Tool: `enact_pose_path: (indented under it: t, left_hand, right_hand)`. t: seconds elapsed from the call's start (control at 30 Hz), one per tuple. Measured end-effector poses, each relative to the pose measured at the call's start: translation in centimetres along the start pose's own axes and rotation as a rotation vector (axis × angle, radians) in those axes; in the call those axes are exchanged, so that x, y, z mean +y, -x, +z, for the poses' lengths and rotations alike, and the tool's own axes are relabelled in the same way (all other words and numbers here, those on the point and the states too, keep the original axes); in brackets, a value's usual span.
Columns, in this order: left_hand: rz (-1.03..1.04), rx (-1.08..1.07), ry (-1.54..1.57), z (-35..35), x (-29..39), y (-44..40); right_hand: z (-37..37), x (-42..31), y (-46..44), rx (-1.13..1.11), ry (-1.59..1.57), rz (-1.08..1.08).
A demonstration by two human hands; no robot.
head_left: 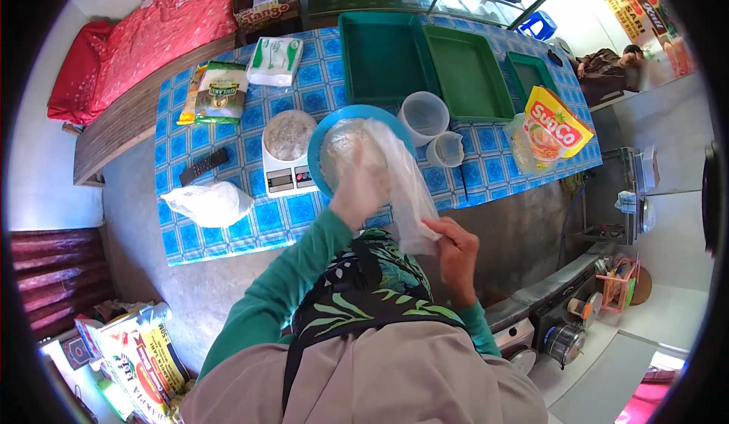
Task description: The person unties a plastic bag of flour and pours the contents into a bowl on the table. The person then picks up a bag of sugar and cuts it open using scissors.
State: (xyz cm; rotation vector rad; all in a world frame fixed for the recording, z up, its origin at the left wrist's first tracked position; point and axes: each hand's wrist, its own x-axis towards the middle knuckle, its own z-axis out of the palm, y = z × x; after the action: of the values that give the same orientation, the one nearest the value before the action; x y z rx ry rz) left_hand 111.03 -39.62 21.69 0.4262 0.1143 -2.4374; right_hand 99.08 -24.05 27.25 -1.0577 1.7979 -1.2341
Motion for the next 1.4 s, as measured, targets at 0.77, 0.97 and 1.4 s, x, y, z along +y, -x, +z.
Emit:
enact_pose_path:
  t: [0.77, 0.97, 1.4]
  left_hand:
    - [0.218, 0.135, -0.433, -1.2, -0.1, -1.4]
    - [0.232, 0.234, -0.286, -5.1, 1.0, -3.2]
    - [-0.078, 0.045, -0.261, -2.6, -1.2, -0.4]
  right_hand:
    - [3.4, 7.4, -3.0, -0.438, -0.803, 0.496]
    - [0.8, 3.6, -0.9, -0.413, -0.454, 0.448]
    - [4.6, 6.2, -4.6, 0.125, 0.202, -0.503]
